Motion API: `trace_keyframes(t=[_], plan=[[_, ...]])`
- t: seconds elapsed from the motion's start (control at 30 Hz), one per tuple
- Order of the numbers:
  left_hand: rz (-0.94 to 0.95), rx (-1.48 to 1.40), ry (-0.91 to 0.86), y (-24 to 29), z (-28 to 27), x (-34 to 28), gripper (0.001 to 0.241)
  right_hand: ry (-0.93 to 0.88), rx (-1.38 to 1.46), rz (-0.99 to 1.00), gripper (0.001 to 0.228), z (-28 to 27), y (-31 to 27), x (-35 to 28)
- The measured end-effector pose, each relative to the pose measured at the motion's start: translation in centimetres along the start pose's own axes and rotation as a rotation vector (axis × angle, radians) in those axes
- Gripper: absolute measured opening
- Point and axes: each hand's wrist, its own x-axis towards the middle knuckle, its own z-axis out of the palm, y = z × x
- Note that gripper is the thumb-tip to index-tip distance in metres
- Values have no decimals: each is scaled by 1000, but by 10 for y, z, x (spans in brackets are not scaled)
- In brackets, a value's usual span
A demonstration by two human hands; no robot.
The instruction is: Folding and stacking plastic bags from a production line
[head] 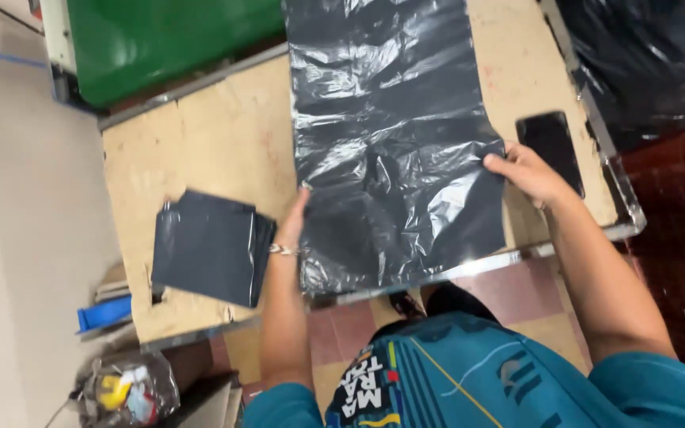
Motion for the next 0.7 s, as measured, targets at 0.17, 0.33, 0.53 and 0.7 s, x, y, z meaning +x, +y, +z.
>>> trace_keyframes(t=[0.17, 0.33, 0.53, 0.7], plan=[[18, 177, 64, -86, 10, -88, 51, 110, -209, -43, 66, 13, 73, -61], [351, 126, -2, 30, -13, -258, 69, 97, -163, -262, 39, -20, 35, -173], [36, -196, -71, 126, -26, -336, 58, 369, 508, 581, 20, -59, -44, -194], [937, 550, -98, 102, 8, -41, 31, 190, -96, -199, 18, -42, -80, 2]])
